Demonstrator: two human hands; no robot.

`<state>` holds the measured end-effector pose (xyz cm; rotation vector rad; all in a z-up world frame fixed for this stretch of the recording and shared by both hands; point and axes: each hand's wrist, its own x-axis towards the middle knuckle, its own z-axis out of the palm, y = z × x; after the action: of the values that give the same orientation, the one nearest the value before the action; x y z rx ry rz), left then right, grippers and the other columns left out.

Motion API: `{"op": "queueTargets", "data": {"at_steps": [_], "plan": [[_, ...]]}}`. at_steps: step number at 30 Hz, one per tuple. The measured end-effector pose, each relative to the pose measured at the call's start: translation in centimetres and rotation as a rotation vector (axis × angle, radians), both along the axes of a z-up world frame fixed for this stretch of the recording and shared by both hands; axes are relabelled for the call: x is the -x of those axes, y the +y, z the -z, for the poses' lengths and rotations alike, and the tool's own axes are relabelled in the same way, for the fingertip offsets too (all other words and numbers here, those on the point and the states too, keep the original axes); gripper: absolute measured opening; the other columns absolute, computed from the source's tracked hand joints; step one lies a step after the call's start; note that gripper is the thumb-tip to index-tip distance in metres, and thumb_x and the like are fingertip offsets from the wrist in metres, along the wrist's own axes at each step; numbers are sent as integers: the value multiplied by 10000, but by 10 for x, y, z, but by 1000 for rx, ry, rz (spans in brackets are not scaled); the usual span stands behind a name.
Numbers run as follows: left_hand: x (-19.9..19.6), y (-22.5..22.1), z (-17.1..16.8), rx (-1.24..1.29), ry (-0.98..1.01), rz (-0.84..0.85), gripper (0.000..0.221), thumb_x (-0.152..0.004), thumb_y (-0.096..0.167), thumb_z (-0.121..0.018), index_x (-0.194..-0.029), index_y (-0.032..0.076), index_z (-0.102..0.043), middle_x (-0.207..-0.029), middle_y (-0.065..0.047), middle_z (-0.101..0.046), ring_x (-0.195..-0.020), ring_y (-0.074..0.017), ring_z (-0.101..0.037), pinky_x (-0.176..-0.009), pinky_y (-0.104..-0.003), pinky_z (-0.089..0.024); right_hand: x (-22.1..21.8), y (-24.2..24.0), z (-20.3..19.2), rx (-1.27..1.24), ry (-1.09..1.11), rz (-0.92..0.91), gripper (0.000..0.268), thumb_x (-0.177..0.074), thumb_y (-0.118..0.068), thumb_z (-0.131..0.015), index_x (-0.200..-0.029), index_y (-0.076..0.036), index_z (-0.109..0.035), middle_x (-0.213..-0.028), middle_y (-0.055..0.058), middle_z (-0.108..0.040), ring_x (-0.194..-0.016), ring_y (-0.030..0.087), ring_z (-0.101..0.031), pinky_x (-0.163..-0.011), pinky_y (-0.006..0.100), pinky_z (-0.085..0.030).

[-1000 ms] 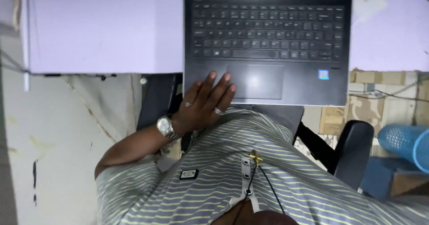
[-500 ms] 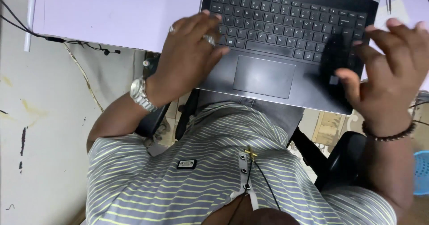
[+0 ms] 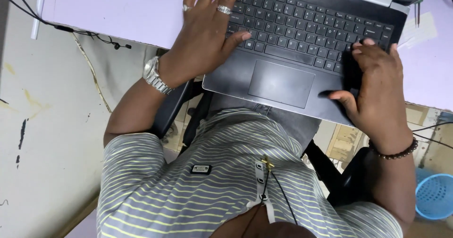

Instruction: Disassembling a laptop to remove internal components like the hard drive using a screwdriver.

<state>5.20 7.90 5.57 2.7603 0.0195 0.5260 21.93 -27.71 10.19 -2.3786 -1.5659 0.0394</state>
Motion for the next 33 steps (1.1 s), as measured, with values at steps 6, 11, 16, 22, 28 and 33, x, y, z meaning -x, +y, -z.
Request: {"op": "queueTargets", "data": {"at_steps": [6, 11, 16, 22, 28, 33], "plan": [[-7, 7, -1, 110, 108, 106, 798, -1228, 618, -579, -1720, 127, -188, -1790, -120, -253, -1662, -357, -245, -1305, -615, -242, 1, 5, -2, -26, 59, -25, 1071, -971, -702, -428, -1475, 234, -552, -1462, 413, -614, -1450, 577, -521, -1260, 691, -312], [-7, 3, -4, 115, 83, 60, 906, -1161, 672, -664, -1659, 59, -221, -1714, -146, -335, -1575, -348, -361, -1268, -575, -252, 0, -2, 3, -78, 15, -92, 886, -1054, -557, -493, -1503, 205, -517, -1490, 425, -566, -1449, 592, -508, -1258, 727, -327], [-9, 7, -6, 142, 62, 70, 887, -1161, 694, -555, -1659, 56, -192, -1716, -142, -429, -1607, -339, -346, -1304, -576, -142, -2, -3, 5, -89, -40, -134, 774, -1085, -474, -545, -1483, 190, -571, -1496, 421, -568, -1436, 593, -531, -1256, 728, -364], [-19, 14, 1, 171, -14, 55, 788, -1114, 729, -457, -1498, 44, -391, -1445, -220, -491, -1377, -407, -465, -1154, -548, -259, -2, -2, 3, -109, -65, -131, 749, -1110, -468, -519, -1493, 173, -576, -1486, 410, -577, -1427, 592, -550, -1243, 706, -385], [-19, 11, 10, 69, -109, 48, 734, -1169, 605, -589, -1508, -39, -493, -1595, -198, -492, -1534, -391, -410, -1244, -641, -76, 2, 9, -8, -3, -222, -124, 718, -1062, -465, -665, -1434, 148, -642, -1423, 318, -652, -1367, 509, -638, -1072, 592, -564], [-19, 18, 21, 116, -99, 29, 891, -1213, 672, -582, -1681, 62, -132, -1555, -124, -668, -1603, -304, -437, -1334, -590, 16, 3, 48, -25, 217, -646, -80, 641, -1159, -693, -498, -1358, -134, -741, -1319, 78, -773, -1103, 278, -754, -927, 375, -600]]}}
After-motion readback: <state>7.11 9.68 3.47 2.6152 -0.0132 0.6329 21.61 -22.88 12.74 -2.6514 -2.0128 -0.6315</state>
